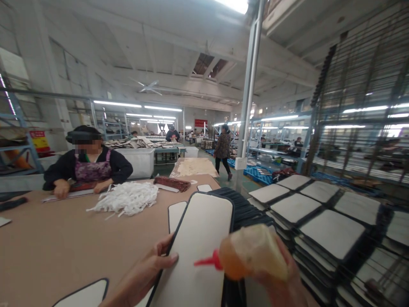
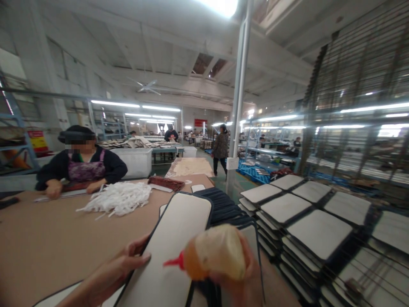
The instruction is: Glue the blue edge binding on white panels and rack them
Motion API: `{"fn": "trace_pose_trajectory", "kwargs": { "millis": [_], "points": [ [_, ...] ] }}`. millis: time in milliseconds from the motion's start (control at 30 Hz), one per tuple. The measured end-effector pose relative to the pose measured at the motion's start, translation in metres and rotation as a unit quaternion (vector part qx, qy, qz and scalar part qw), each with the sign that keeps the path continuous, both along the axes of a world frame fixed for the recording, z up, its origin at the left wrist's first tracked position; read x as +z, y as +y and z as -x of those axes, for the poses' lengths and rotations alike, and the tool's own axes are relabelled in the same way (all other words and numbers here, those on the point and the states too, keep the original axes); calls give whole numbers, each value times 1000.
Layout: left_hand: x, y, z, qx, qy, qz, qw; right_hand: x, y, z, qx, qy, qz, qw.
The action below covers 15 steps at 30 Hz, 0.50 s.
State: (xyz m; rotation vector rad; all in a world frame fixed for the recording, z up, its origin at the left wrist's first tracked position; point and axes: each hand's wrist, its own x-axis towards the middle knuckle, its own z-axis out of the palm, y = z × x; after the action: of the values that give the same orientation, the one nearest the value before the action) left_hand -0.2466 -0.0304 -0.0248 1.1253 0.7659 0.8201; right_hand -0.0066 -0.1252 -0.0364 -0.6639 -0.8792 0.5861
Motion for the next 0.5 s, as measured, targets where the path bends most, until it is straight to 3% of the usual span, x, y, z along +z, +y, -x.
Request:
{"fn": "trace_pose_trajectory", "kwargs": {
  "millis": [67,133,267,333,500],
  "points": [
    [1,-3,-2,-20,3,-2,1000,17,7,-9,-42,5,-18,999],
    [3,-3,-5,-41,4,-7,999,24,12,-14,-67,-5,-19,998],
    [4,2,-8,-24,19,-34,999,-2,7,0,29,0,48,998],
    [3,5,-8,-7,23,-41,999,-10,4,4,46,20,60,997],
    [1,3,-6,-64,-7,-34,997,21,15,-24,-74,27,-29,996]
  ]
}}
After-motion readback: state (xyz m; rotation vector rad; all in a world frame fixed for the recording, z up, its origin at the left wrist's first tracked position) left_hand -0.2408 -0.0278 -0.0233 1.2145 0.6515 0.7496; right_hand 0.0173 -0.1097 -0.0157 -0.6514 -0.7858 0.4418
